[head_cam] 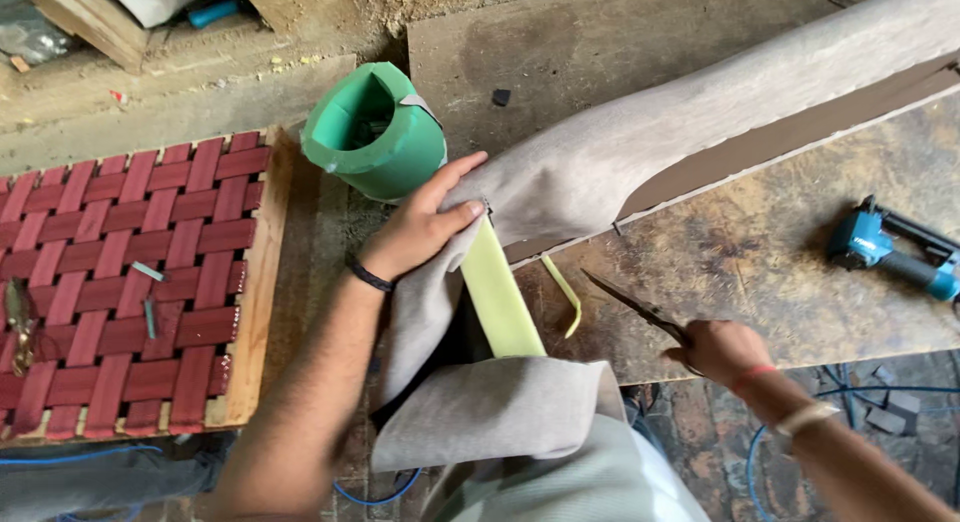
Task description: The person stretches gray fabric over a long wooden furniture frame and secures it with a pneumatic nail gun, working along the rail. They cut excess fabric with shears, fold the fabric around a corner, and continue stapling the fabric taut along the frame edges.
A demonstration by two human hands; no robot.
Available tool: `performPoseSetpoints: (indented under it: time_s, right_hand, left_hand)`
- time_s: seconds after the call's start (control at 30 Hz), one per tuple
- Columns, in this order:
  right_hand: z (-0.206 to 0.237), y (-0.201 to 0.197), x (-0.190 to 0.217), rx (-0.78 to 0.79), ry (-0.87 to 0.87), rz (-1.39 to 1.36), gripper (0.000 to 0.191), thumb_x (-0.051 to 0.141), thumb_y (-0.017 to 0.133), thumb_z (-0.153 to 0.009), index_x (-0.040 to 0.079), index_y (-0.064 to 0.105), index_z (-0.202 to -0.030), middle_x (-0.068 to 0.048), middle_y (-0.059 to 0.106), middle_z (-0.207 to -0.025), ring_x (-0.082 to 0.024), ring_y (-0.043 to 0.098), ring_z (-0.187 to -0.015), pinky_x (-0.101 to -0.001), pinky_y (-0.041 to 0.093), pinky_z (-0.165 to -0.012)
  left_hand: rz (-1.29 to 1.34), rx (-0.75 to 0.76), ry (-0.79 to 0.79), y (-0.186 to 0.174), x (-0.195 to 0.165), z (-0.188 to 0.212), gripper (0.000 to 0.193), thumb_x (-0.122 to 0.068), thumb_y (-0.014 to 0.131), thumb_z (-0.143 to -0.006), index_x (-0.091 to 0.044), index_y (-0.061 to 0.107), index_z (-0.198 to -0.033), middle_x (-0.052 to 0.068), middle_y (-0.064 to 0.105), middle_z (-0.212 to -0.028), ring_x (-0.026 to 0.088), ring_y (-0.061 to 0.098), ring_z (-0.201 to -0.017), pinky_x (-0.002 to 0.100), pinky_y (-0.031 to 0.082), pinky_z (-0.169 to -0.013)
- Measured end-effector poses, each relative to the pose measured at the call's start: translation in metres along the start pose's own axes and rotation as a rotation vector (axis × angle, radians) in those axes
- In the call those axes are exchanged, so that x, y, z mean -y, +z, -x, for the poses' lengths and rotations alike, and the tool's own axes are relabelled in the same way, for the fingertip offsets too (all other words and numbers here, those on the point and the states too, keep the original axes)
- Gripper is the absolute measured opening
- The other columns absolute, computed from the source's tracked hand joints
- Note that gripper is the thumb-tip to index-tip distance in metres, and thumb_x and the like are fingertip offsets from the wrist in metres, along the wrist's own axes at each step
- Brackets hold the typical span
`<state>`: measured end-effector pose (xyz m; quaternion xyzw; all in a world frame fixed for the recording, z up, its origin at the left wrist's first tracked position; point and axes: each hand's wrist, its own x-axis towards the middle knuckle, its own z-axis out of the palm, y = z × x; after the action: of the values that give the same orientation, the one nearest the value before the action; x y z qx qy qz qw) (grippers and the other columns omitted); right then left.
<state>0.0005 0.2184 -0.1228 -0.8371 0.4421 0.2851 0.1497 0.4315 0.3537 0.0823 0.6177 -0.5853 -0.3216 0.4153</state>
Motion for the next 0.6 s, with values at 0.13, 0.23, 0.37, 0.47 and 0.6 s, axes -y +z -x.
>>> performPoseSetpoints:
  time_s: [0.13,0.23,0.37,0.47,0.6]
  right_hand:
    - [-0.04,0.016,0.003,-0.113,-0.032,-0.145,0.045,0.049,0.065,-0.092,0.019,0.067,-0.125,-0.007,0.07,-0.12,-0.025,0.076,-0.097,-0.0369,0.064,-0.082]
    - [-0.031,-0.016,0.034,-0.257,-0.034,-0.289,0.057,0.037,0.071,-0.087,0.024,0.057,-0.142,-0.005,0.055,-0.148,-0.029,0.067,-0.116,-0.0407,0.058,-0.094]
    - [-0.013,-0.093,0.116,0.022,-0.504,-1.697,0.081,0.034,0.083,-0.072,0.013,0.047,-0.142,-0.013,0.061,-0.143,-0.023,0.061,-0.131,-0.0424,0.047,-0.113]
    - [-0.013,-0.131,0.183,0.1,-0.775,-2.043,0.059,0.031,0.082,-0.084,-0.005,0.06,-0.126,-0.016,0.068,-0.125,-0.028,0.065,-0.121,-0.0487,0.051,-0.108]
    - [-0.02,-0.117,0.217,-0.139,-0.621,-1.949,0.038,0.029,0.078,-0.085,0.002,0.071,-0.111,-0.008,0.076,-0.106,-0.02,0.069,-0.101,-0.036,0.055,-0.093]
  left_hand:
    - [0.071,0.037,0.003,-0.005,-0.004,-0.002,0.06,-0.021,0.065,-0.099,-0.01,0.044,-0.155,0.014,0.053,-0.154,0.024,0.048,-0.143,0.037,0.037,-0.12]
    - [-0.007,0.064,-0.014,-0.013,-0.008,-0.005,0.061,-0.022,0.064,-0.099,-0.01,0.044,-0.156,0.013,0.053,-0.154,0.022,0.048,-0.142,0.035,0.036,-0.119]
    - [-0.011,0.158,0.025,-0.022,-0.011,-0.015,0.064,-0.022,0.065,-0.1,-0.01,0.041,-0.158,0.012,0.054,-0.155,0.018,0.049,-0.14,0.032,0.037,-0.118]
    - [-0.025,0.215,0.018,-0.028,-0.009,-0.018,0.066,-0.021,0.065,-0.1,-0.01,0.038,-0.159,0.012,0.056,-0.154,0.016,0.05,-0.137,0.029,0.038,-0.116]
    - [-0.106,0.26,-0.027,-0.039,-0.007,-0.023,0.069,-0.029,0.063,-0.097,-0.01,0.039,-0.159,0.014,0.057,-0.153,0.02,0.051,-0.137,0.033,0.039,-0.116]
